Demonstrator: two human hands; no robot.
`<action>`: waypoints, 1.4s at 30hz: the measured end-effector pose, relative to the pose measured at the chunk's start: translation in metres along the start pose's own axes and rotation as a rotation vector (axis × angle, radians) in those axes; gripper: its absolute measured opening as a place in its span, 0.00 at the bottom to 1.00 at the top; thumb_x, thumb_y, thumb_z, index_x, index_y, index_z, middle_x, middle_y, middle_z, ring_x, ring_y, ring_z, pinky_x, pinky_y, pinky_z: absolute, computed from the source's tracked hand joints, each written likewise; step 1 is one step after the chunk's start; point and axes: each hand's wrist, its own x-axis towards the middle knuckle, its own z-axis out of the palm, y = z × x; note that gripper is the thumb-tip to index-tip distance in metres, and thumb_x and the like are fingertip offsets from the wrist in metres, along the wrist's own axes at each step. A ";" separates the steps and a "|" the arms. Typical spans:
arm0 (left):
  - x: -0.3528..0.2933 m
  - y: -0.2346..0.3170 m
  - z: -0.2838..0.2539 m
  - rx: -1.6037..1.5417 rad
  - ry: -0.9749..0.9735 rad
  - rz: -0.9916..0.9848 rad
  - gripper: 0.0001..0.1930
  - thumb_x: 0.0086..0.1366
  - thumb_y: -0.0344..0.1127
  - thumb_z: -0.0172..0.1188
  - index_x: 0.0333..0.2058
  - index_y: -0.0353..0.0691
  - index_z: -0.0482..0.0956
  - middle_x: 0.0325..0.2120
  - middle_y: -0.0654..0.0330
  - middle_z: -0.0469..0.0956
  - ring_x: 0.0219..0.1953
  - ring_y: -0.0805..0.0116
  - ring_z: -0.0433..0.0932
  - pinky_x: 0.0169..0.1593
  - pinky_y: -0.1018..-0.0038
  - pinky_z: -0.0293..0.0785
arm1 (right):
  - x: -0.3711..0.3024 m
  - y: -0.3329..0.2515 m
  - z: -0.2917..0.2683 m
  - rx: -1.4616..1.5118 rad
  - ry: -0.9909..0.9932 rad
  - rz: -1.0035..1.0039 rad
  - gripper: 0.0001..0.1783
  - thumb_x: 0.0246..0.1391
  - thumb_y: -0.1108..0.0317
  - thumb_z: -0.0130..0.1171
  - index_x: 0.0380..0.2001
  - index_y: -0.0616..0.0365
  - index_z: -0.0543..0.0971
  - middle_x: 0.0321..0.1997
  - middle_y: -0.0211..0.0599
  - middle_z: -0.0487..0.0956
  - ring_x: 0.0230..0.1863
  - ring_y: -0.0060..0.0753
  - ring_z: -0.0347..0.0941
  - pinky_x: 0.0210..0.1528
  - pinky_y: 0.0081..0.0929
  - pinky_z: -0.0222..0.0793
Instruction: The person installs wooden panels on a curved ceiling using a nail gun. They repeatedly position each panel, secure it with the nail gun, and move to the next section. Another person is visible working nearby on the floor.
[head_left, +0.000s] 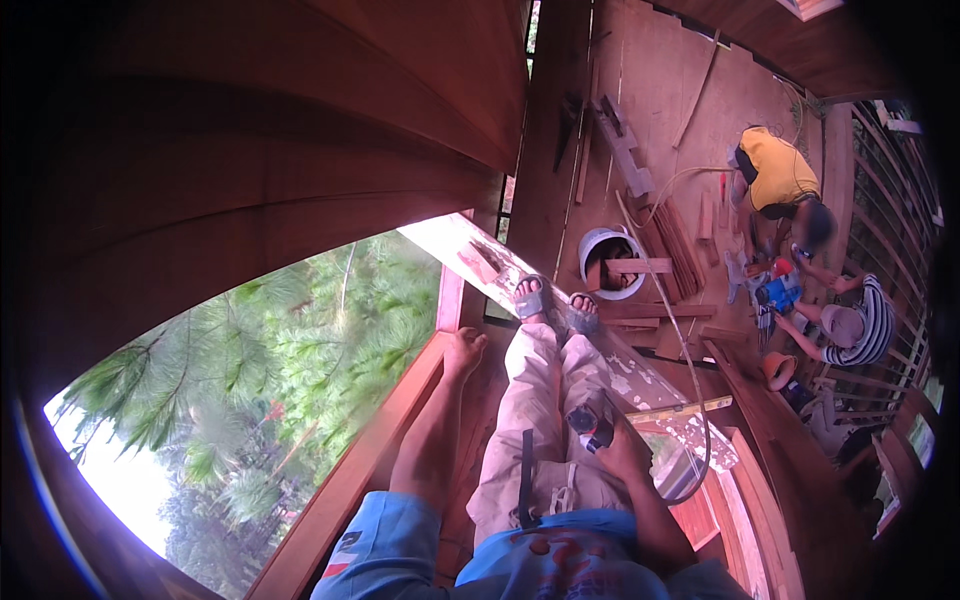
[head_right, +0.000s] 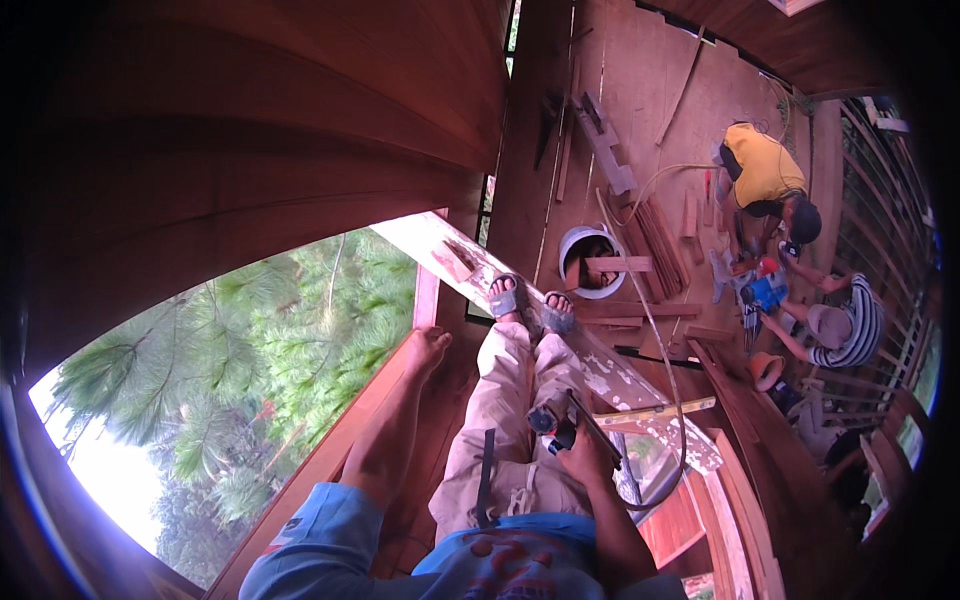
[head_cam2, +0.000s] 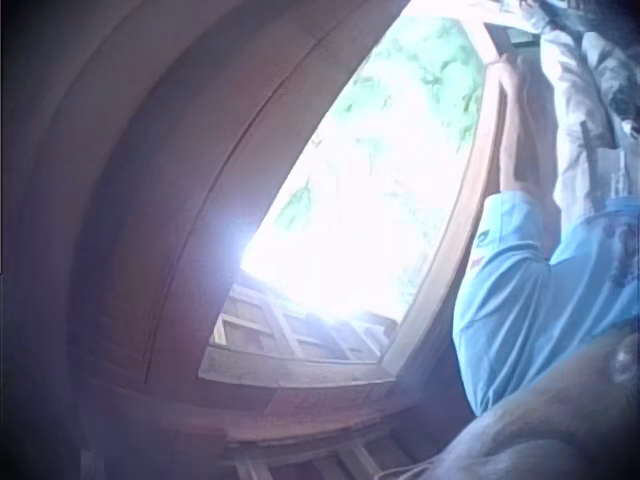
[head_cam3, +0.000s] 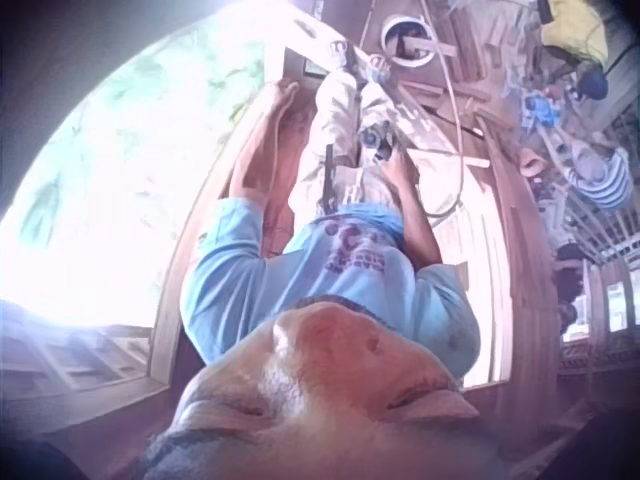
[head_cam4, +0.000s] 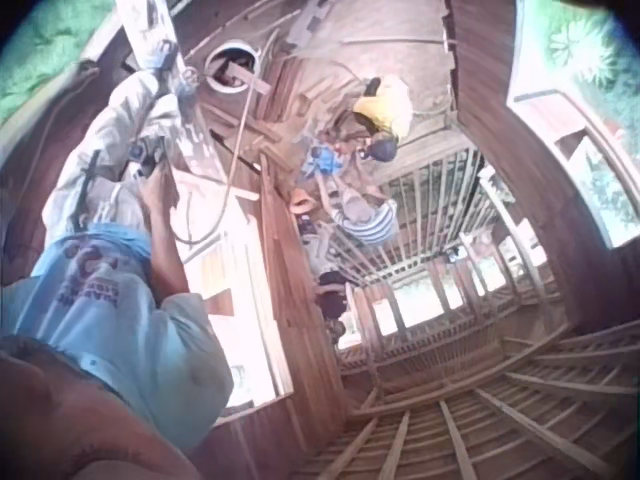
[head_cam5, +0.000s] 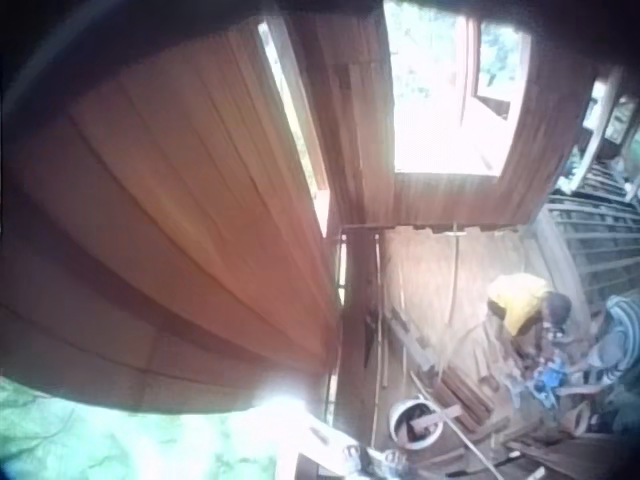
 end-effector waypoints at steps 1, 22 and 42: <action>0.016 -0.008 0.009 -0.016 -0.002 -0.031 0.21 0.57 0.44 0.64 0.43 0.33 0.80 0.40 0.47 0.82 0.44 0.52 0.81 0.48 0.62 0.75 | 0.000 -0.001 0.001 -0.018 0.005 -0.014 0.43 0.37 0.63 0.61 0.61 0.62 0.63 0.49 0.60 0.76 0.51 0.60 0.73 0.54 0.48 0.69; 0.309 -0.125 0.197 -0.035 0.418 -0.264 0.42 0.47 0.46 0.71 0.55 0.28 0.60 0.51 0.37 0.70 0.53 0.39 0.70 0.56 0.55 0.67 | 0.052 -0.053 -0.029 -0.042 -0.304 0.330 0.57 0.38 0.60 0.67 0.69 0.54 0.48 0.49 0.66 0.74 0.46 0.64 0.75 0.48 0.52 0.71; 0.015 0.080 -0.026 -1.263 -0.310 -0.100 0.22 0.61 0.30 0.44 0.55 0.37 0.66 0.40 0.54 0.77 0.36 0.59 0.80 0.36 0.64 0.80 | 0.035 0.024 0.005 -0.036 -0.070 0.049 0.57 0.35 0.63 0.63 0.69 0.59 0.46 0.36 0.63 0.79 0.38 0.65 0.77 0.43 0.49 0.73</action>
